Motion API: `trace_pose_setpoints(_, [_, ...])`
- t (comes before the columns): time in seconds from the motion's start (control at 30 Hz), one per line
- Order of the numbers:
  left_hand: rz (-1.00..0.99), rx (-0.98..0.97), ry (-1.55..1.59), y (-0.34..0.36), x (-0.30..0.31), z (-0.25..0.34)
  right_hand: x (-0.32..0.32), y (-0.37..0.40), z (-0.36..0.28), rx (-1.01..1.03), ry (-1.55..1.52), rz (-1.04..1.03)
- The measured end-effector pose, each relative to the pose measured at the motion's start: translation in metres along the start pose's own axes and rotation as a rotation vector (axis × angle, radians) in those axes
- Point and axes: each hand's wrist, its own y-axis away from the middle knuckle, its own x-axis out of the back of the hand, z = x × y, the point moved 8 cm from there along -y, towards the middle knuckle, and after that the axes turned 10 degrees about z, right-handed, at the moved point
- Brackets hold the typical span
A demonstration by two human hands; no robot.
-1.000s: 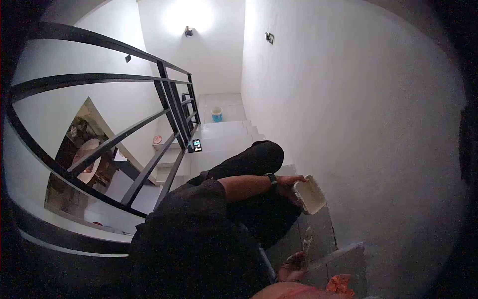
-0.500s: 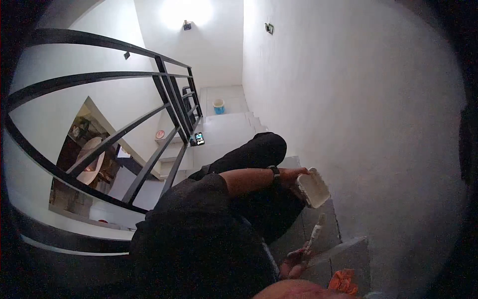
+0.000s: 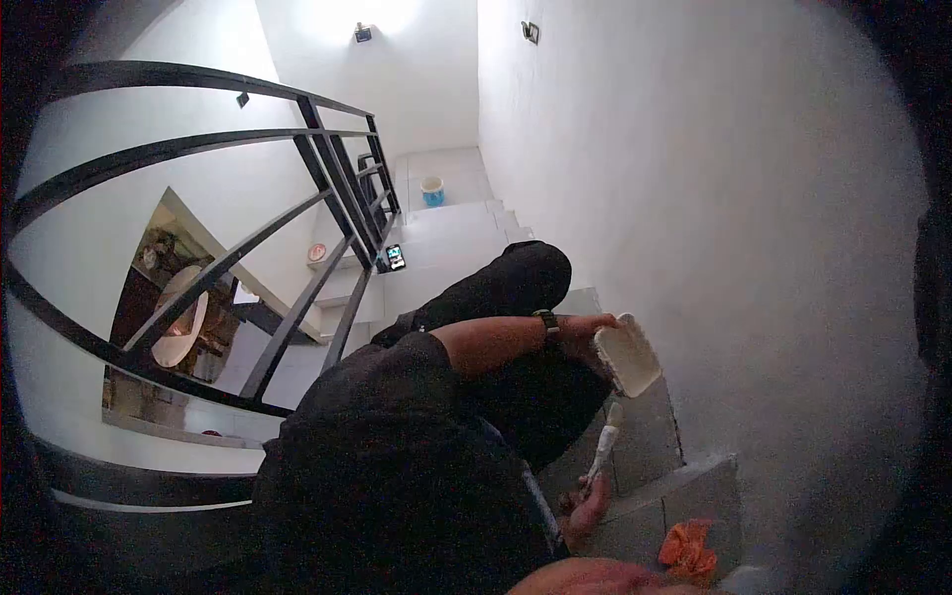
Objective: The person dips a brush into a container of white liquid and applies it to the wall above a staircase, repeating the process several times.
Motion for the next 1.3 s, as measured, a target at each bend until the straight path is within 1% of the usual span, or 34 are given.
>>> trace_pose_setpoints(0.03, [-0.001,0.002,0.003,0.005,-0.005,-0.001,0.005,-0.012,0.008,-0.002,0.002,0.003])
trace_pose_setpoints(0.1, [-0.023,-0.118,-0.04,0.02,-0.023,0.008,0.018,-0.041,0.024,0.036,0.049,0.067])
trace_pose_setpoints(0.13, [-0.024,-0.116,-0.039,0.021,-0.026,0.009,0.024,-0.045,0.026,0.035,0.049,0.069])
trace_pose_setpoints(0.2, [0.109,-0.069,-0.05,0.02,-0.018,0.008,0.009,-0.034,0.02,-0.087,-0.333,-0.165])
trace_pose_setpoints(0.23, [0.107,-0.069,-0.05,0.017,-0.014,0.007,0.009,-0.033,0.018,-0.086,-0.333,-0.164])
trace_pose_setpoints(0.3, [-0.075,-0.06,-0.006,0.009,-0.015,0.003,0.01,-0.031,0.018,-0.154,-0.437,-0.153])
trace_pose_setpoints(0.33, [-0.077,-0.058,-0.006,0.004,-0.009,0.001,0.011,-0.031,0.018,-0.153,-0.438,-0.151])
trace_pose_setpoints(0.4, [0.076,-0.067,0.0,-0.005,0.008,0.0,0.005,-0.028,0.015,-0.186,-0.56,-0.281])
trace_pose_setpoints(0.43, [0.072,-0.061,-0.003,-0.008,0.011,-0.002,0.005,-0.03,0.016,-0.184,-0.565,-0.275])
trace_pose_setpoints(0.5, [0.168,-0.032,-0.026,-0.012,0.022,-0.004,0.009,-0.035,0.023,-0.209,-0.487,-0.201])
trace_pose_setpoints(0.53, [0.153,-0.02,-0.04,-0.006,0.011,-0.003,0.011,-0.034,0.019,-0.198,-0.505,-0.189])
trace_pose_setpoints(0.6, [0.22,-0.155,-0.214,0.02,-0.01,0.015,0.012,-0.031,0.018,-0.235,-0.498,-0.094])
trace_pose_setpoints(0.63, [0.202,-0.129,-0.239,0.022,-0.013,0.013,0.014,-0.028,0.014,-0.231,-0.533,-0.075])
trace_pose_setpoints(0.7, [0.107,-0.065,-0.006,0.023,-0.023,0.011,0.02,-0.025,0.005,-0.186,-0.476,-0.06])
trace_pose_setpoints(0.73, [0.103,-0.049,-0.018,0.016,-0.019,0.008,0.027,-0.028,0.006,-0.188,-0.494,-0.052])
trace_pose_setpoints(0.77, [0.1,-0.161,-0.116,0.007,-0.008,0.018,0.027,-0.032,0.001,-0.135,-0.486,-0.12])
trace_pose_setpoints(0.8, [0.099,-0.199,-0.169,-0.001,-0.003,0.025,0.026,-0.031,-0.003,-0.087,-0.478,-0.182])
trace_pose_setpoints(0.83, [0.099,-0.236,-0.222,-0.009,0.0,0.034,0.024,-0.042,0.007,-0.103,-0.501,-0.166])
trace_pose_setpoints(0.87, [0.1,-0.279,-0.253,-0.009,-0.009,0.04,0.045,-0.062,0.009,0.18,-0.293,0.069])
trace_pose_setpoints(0.9, [0.119,-0.32,-0.268,-0.002,-0.026,0.05,0.055,-0.065,0.013,0.248,-0.205,0.166])
trace_pose_setpoints(0.97, [0.145,-0.392,-0.28,0.006,-0.062,0.063,0.045,-0.057,0.004,0.168,-0.22,0.027])
trace_pose_setpoints(1.0, [0.144,-0.422,-0.296,0.007,-0.076,0.07,0.044,-0.053,0.004,0.153,-0.225,-0.001])
trace_pose_setpoints(1.07, [0.121,-0.489,-0.343,0.007,-0.101,0.077,0.047,-0.053,0.009,0.186,-0.202,0.023])
trace_pose_setpoints(1.17, [0.103,-0.604,-0.447,0.016,-0.12,0.084,0.05,-0.059,0.019,0.278,-0.142,0.144])
trace_pose_setpoints(1.2, [0.052,-0.453,-0.226,0.003,-0.093,0.072,0.05,-0.062,0.024,0.308,-0.109,0.19])
trace_pose_setpoints(1.23, [0.01,-0.279,0.006,0.004,-0.088,0.056,0.051,-0.061,0.023,0.358,-0.059,0.231])
trace_pose_setpoints(1.27, [-0.011,-0.222,0.11,0.007,-0.083,0.051,0.052,-0.061,0.021,0.43,0.009,0.269])
trace_pose_setpoints(1.3, [-0.027,-0.182,0.136,0.005,-0.081,0.051,0.051,-0.061,0.008,0.6,0.138,0.278])
